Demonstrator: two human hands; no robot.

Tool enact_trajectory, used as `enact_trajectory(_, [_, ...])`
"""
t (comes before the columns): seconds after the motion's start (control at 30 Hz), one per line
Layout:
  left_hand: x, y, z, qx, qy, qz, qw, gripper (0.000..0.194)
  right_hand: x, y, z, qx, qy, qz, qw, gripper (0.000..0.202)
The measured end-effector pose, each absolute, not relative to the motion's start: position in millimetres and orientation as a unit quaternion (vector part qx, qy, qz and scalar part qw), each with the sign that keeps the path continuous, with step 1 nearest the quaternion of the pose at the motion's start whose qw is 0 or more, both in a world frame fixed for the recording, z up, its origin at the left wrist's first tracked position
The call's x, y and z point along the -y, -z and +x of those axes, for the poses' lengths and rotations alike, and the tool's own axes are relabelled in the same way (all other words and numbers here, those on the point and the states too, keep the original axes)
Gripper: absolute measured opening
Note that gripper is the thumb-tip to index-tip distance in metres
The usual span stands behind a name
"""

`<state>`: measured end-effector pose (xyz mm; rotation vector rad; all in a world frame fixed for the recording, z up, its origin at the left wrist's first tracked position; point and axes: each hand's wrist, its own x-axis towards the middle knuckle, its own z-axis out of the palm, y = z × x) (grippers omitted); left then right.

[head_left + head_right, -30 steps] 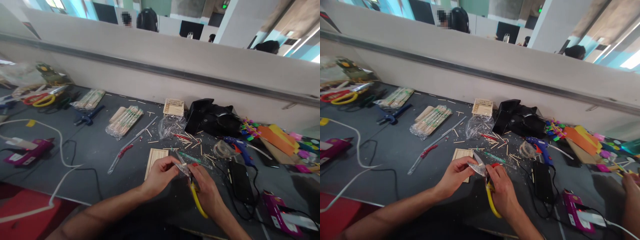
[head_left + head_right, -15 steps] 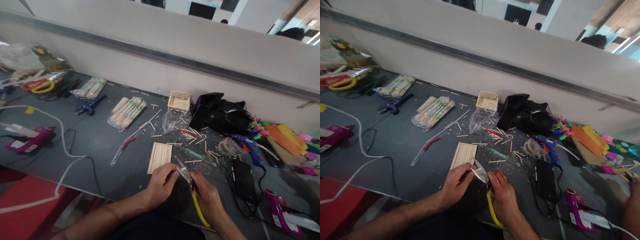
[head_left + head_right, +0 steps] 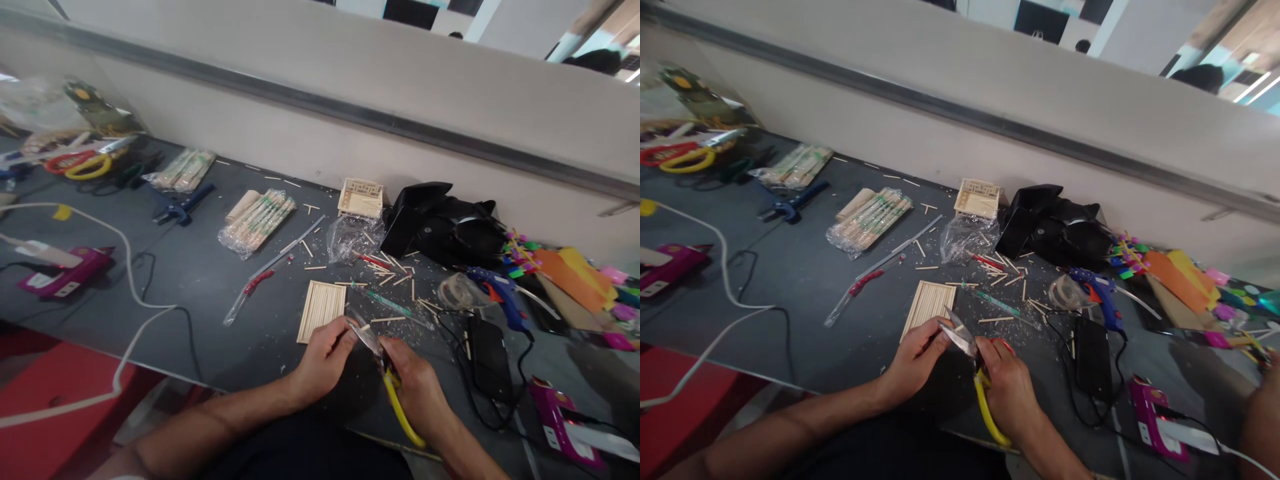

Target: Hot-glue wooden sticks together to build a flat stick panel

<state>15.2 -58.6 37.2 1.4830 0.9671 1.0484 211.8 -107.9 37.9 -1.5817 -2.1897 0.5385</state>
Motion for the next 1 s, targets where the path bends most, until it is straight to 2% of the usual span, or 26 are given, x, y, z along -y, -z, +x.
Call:
enact_trajectory(0.17, [63.6,-32.9,14.2,-0.386,-0.444,0.634,0.502,0.025,107.6,-37.2,210.8,0.785,-0.185,-0.558,0.194,0.046])
enact_trajectory(0.37, [67.0,-33.6,14.7,-0.373,-0.430,0.630,0.529,0.035,106.2,-43.0,197.7,0.779,-0.234,-0.536,0.226,0.042])
enact_trajectory(0.63, [69.0,-26.2,14.9,-0.418,-0.416,0.605,0.535,0.043,108.5,-36.2,203.2,0.771,-0.234,-0.563,0.186,0.043])
enact_trajectory(0.83, [65.5,-41.9,6.9,-0.392,-0.398,0.615,0.556,0.040,96.6,-32.8,207.7,0.799,-0.203,-0.541,0.168,0.033])
enact_trajectory(0.9, [56.8,-47.2,-1.9,-0.408,-0.409,0.611,0.541,0.038,91.7,-36.0,212.2,0.796,-0.158,-0.559,0.170,0.025])
enact_trajectory(1.0, [32.8,-46.7,-24.4,-0.475,-0.434,0.623,0.444,0.029,91.0,-38.0,227.5,0.781,-0.094,-0.596,0.160,0.020])
